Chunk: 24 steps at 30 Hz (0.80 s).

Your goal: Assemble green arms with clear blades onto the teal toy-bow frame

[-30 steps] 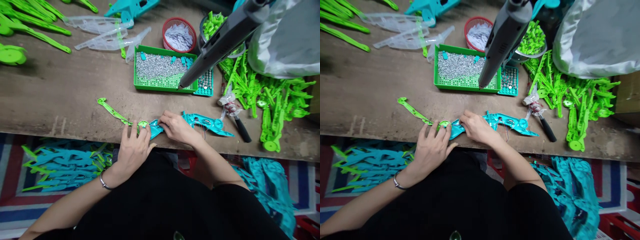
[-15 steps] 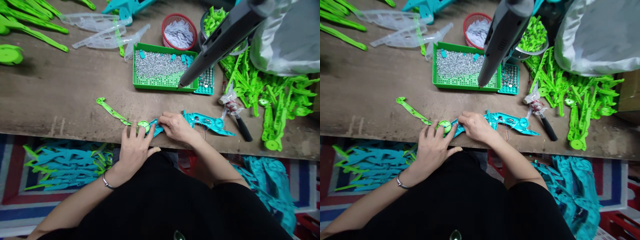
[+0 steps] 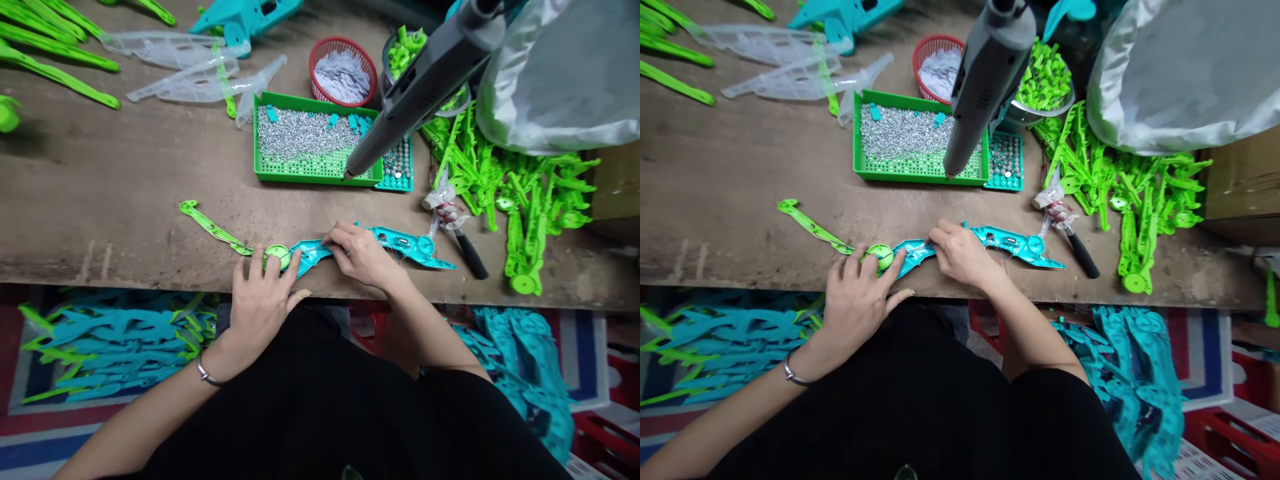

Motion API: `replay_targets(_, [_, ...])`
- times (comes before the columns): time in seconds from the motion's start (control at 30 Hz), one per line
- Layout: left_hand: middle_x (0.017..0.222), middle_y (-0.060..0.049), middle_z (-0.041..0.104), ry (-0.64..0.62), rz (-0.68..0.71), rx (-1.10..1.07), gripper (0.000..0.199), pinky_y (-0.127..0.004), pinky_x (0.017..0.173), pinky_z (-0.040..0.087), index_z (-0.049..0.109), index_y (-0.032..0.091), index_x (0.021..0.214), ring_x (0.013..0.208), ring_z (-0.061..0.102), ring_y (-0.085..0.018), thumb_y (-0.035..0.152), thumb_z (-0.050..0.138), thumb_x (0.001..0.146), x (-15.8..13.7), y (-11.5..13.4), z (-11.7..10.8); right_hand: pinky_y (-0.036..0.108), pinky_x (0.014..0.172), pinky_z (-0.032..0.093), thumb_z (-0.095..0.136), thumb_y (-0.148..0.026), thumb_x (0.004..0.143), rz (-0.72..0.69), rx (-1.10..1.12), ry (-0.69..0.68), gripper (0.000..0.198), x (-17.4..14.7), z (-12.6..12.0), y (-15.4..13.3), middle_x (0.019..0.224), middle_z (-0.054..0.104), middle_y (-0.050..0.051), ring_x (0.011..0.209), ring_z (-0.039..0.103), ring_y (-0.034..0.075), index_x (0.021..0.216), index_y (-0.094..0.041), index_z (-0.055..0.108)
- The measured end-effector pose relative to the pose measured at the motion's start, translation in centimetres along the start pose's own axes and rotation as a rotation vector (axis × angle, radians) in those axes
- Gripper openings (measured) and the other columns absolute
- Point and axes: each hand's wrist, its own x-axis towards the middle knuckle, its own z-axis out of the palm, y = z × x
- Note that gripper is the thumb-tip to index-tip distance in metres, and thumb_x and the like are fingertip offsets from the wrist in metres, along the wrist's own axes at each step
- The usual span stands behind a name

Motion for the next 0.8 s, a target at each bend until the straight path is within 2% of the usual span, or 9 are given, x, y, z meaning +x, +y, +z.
replay_targets(0.17, [0.119,-0.021,0.061,-0.004,-0.006,-0.016,0.064,-0.059,0.095,0.045,0.045,0.021,0.148,0.127,0.049,-0.046,0.05,0.057,0.092,0.1,0.0,0.2,0.03,0.078,0.044,0.046,-0.009,0.09,0.042,0.0,0.069,0.019,-0.7,0.5,0.7,0.09,0.065,0.009,0.084,0.06,0.02,0.092,-0.014,0.064])
replay_targets(0.37, [0.12,-0.021,0.06,-0.03,-0.024,-0.013,0.063,-0.059,0.098,0.044,0.044,0.023,0.149,0.129,0.048,-0.045,0.051,0.053,0.094,0.1,0.0,0.3,0.029,0.072,0.043,0.048,-0.012,0.088,0.044,-0.044,0.137,0.018,-0.8,1.5,1.1,0.085,0.065,0.008,0.078,0.06,0.019,0.088,-0.016,0.065])
replay_targets(0.53, [0.121,-0.022,0.059,-0.041,-0.027,-0.028,0.065,-0.06,0.098,0.042,0.043,0.022,0.15,0.13,0.047,-0.046,0.052,0.053,0.093,0.1,0.0,0.3,0.029,0.072,0.043,0.05,-0.013,0.087,0.126,-0.06,0.194,0.018,-0.8,2.3,0.8,0.082,0.066,0.008,0.076,0.061,0.019,0.087,-0.016,0.068])
replay_targets(0.67, [0.118,-0.021,0.06,-0.062,-0.034,-0.057,0.067,-0.06,0.099,0.041,0.041,0.023,0.151,0.131,0.046,-0.046,0.052,0.054,0.092,0.2,0.0,0.3,0.029,0.069,0.04,0.051,-0.013,0.087,0.183,-0.128,0.149,0.019,-0.5,2.1,0.3,0.082,0.066,0.008,0.074,0.059,0.019,0.087,-0.015,0.07])
replay_targets(0.8, [0.118,-0.021,0.059,-0.044,-0.028,-0.038,0.066,-0.06,0.097,0.043,0.041,0.023,0.151,0.129,0.047,-0.047,0.052,0.053,0.093,0.3,0.1,0.5,0.03,0.065,0.035,0.047,-0.009,0.088,0.102,-0.274,0.022,0.022,-0.2,1.3,-0.2,0.082,0.064,0.01,0.074,0.056,0.019,0.081,-0.014,0.068])
